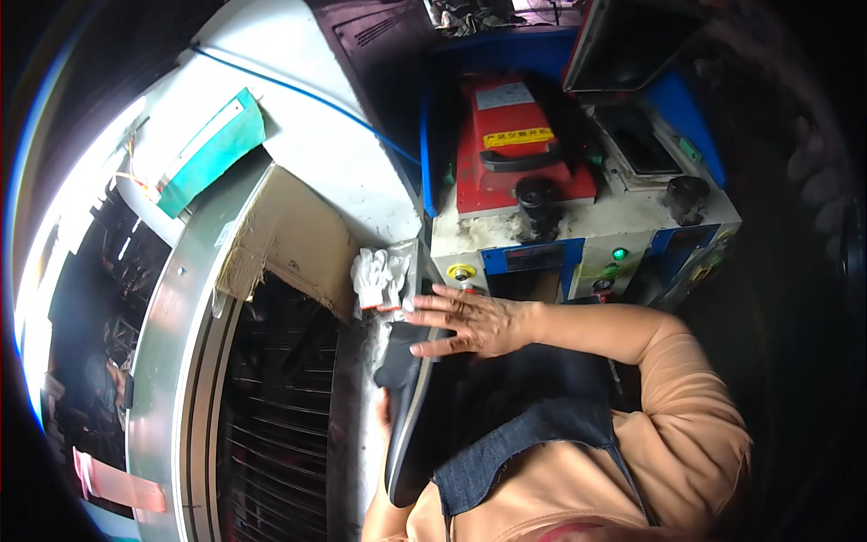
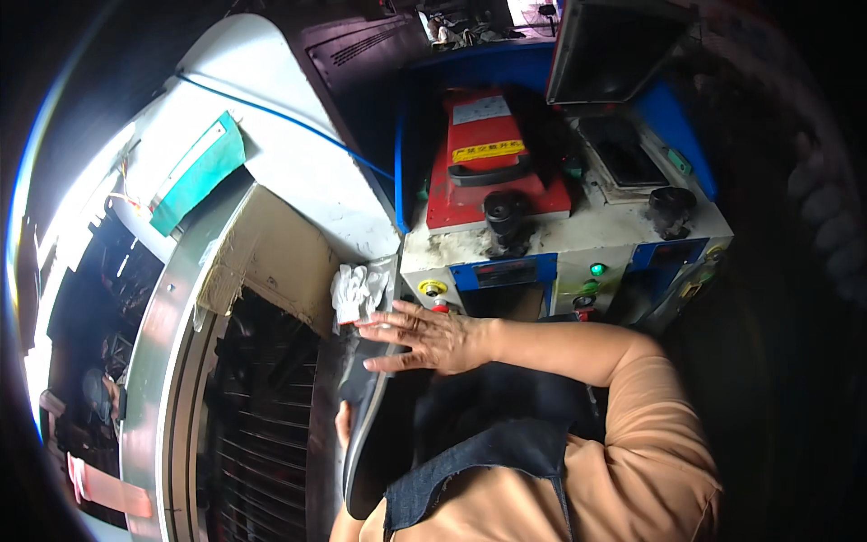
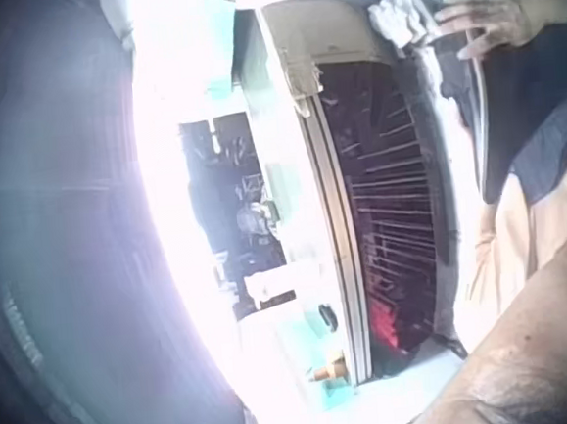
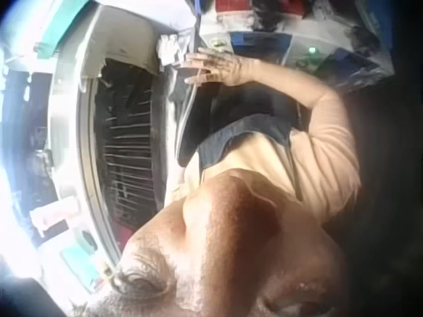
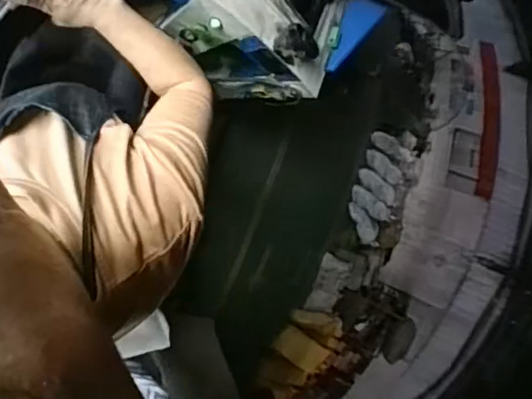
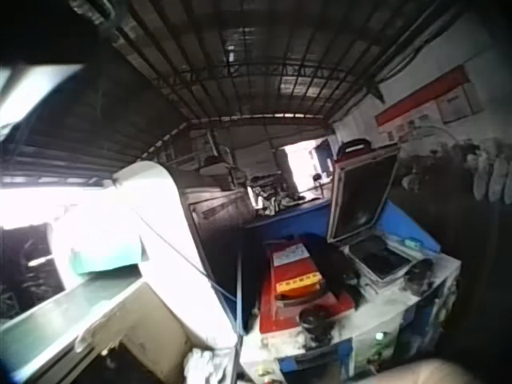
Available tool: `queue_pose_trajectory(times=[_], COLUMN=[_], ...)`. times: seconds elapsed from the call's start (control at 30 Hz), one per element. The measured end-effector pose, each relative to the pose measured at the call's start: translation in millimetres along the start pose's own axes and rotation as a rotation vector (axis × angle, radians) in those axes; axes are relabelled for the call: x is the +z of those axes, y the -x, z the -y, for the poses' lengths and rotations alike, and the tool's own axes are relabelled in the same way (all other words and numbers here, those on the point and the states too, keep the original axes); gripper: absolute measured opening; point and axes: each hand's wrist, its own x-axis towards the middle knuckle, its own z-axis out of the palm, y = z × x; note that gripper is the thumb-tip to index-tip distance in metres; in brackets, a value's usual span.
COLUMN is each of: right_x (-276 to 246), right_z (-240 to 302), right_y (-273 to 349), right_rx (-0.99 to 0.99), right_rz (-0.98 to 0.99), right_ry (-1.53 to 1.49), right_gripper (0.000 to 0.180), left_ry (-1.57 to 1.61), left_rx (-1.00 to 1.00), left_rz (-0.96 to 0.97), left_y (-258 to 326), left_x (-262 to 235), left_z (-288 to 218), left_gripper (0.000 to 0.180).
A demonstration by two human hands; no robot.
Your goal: The person repeatedly picks up black shoes from a metal rack and places them into a machine. They handle the shoes one by one, moving them from the rack to the machine's input area and then back to the rack in a repetitive cycle.
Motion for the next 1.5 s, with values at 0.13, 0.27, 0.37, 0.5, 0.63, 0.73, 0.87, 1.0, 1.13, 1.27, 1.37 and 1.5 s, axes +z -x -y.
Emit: queue_pose_trajectory(times=[0.13, 0.27, 0.37, 0.5, 0.63, 0.73, 0.87, 1.0, 1.13, 1.27, 1.37, 1.5], right_x=[-20, -48, -54, -58, -85, -99, -106, -167, -235, -261, -261, -243], right_z=[-2, 19, 29, 37, 61, 65, 45, 11, -53, -144, -208, -262], right_y=[65, 119, 149, 184, 209, 219, 265, 298, 316, 340, 362, 367], right_rx=[-0.036, 0.098, 0.191, 0.397, 0.760, 0.983, 0.996, 1.180, 1.535, 1.601, 1.672, 1.796], right_rz=[-0.116, -0.236, -0.297, -0.313, -0.482, -0.944, -1.476, -1.484, -1.303, -1.033, -0.733, -0.484], right_ry=[-0.040, -0.123, -0.097, -0.197, -0.466, -0.931, -1.528, -1.314, -0.768, -0.357, -0.140, -0.014], right_gripper=[0.075, 0.090, 0.107, 0.116, 0.111, 0.091, 0.056, 0.050, 0.062, 0.072, 0.071, 0.072], left_ry=[0.210, 0.297, 0.301, 0.307, 0.212, -0.162, -0.477, -0.891, -1.455, -2.057, -2.155, -2.118], left_rx=[-0.344, -0.578, -0.693, -0.840, -0.833, -0.841, -0.503, -0.293, 0.020, 0.313, 0.197, 0.146], left_rz=[0.124, 0.181, 0.187, 0.174, 0.431, 0.595, 0.805, 0.221, -0.261, -0.441, -0.421, -0.456], left_y=[-26, -49, -66, -89, -94, -107, -121, -140, -162, -150, -135, -136], left_x=[37, 76, 103, 104, 151, 164, 143, 65, -93, -175, -192, -184], left_z=[9, 21, 31, 49, 47, 33, 30, 40, 47, 61, 79, 76], left_gripper=[0.054, 0.057, 0.060, 0.064, 0.091, 0.099, 0.073, 0.048, 0.029, 0.041, 0.047, 0.043])
